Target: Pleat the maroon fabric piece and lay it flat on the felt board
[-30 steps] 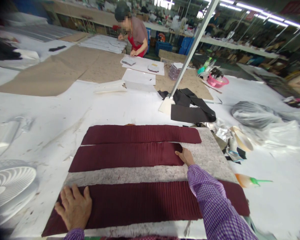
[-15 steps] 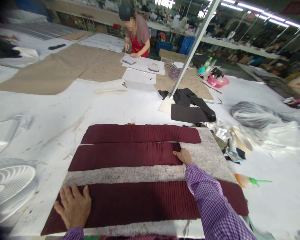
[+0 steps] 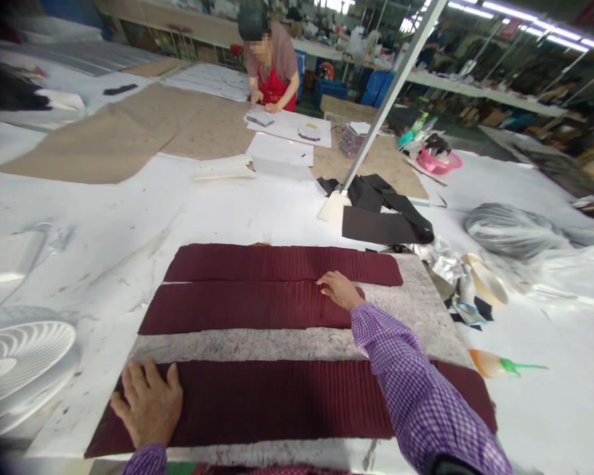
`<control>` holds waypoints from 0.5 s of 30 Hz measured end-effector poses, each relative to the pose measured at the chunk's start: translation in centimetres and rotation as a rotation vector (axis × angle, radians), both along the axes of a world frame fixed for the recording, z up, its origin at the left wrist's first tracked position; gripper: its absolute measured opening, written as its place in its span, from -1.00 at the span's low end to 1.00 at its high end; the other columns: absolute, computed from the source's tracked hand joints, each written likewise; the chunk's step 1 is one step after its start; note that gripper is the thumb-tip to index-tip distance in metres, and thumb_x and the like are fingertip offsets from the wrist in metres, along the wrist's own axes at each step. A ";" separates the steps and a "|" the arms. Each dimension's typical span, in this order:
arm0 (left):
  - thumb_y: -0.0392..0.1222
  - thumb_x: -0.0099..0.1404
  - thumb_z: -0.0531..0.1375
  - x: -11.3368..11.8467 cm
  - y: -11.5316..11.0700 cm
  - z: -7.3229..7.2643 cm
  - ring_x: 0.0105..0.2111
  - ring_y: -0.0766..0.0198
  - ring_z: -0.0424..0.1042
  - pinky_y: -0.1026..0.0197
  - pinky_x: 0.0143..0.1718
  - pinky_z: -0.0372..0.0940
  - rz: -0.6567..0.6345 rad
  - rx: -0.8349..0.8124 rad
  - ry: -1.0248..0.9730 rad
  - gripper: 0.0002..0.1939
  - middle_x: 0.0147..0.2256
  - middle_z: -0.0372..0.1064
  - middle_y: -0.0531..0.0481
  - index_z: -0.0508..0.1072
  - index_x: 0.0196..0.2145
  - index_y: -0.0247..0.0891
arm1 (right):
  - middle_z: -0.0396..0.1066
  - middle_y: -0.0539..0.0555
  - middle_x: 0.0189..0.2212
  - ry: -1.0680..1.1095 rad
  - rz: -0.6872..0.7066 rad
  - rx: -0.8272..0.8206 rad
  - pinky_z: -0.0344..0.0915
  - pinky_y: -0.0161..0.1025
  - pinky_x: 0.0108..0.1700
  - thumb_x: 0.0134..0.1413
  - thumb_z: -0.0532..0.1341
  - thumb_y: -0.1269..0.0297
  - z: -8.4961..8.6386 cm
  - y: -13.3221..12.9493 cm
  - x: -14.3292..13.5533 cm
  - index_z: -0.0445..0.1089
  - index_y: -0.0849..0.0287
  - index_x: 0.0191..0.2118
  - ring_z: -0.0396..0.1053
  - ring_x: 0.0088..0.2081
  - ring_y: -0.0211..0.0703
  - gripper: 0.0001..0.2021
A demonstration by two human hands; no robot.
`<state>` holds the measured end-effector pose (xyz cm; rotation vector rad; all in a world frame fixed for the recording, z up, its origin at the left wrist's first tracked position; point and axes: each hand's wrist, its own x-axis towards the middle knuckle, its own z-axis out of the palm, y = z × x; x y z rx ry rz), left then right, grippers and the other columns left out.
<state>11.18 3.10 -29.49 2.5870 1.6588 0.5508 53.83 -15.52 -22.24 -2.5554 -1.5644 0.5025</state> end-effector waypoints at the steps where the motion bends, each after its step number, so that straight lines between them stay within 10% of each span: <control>1: -0.06 0.33 0.03 0.0 0.0 0.0 0.28 -0.19 -0.05 -0.32 0.20 -0.13 0.000 -0.001 -0.003 -0.35 0.25 -0.02 -0.50 0.00 0.27 -0.43 | 0.40 0.08 -0.10 0.010 0.045 -0.002 0.25 0.03 0.03 0.22 0.17 0.25 -0.1 0.9 0.2 0.39 0.21 -0.10 0.35 -0.06 -0.08 -0.80; 15: -0.06 0.34 0.01 0.2 0.0 0.1 0.28 -0.18 -0.06 -0.29 0.22 -0.17 0.032 -0.023 -0.002 -0.37 0.26 -0.02 -0.48 0.02 0.26 -0.45 | 0.39 0.09 -0.12 0.012 0.253 -0.202 0.38 -0.08 -0.13 0.21 0.19 0.28 -0.3 5.0 1.3 0.38 0.21 -0.10 0.39 -0.14 -0.13 -0.81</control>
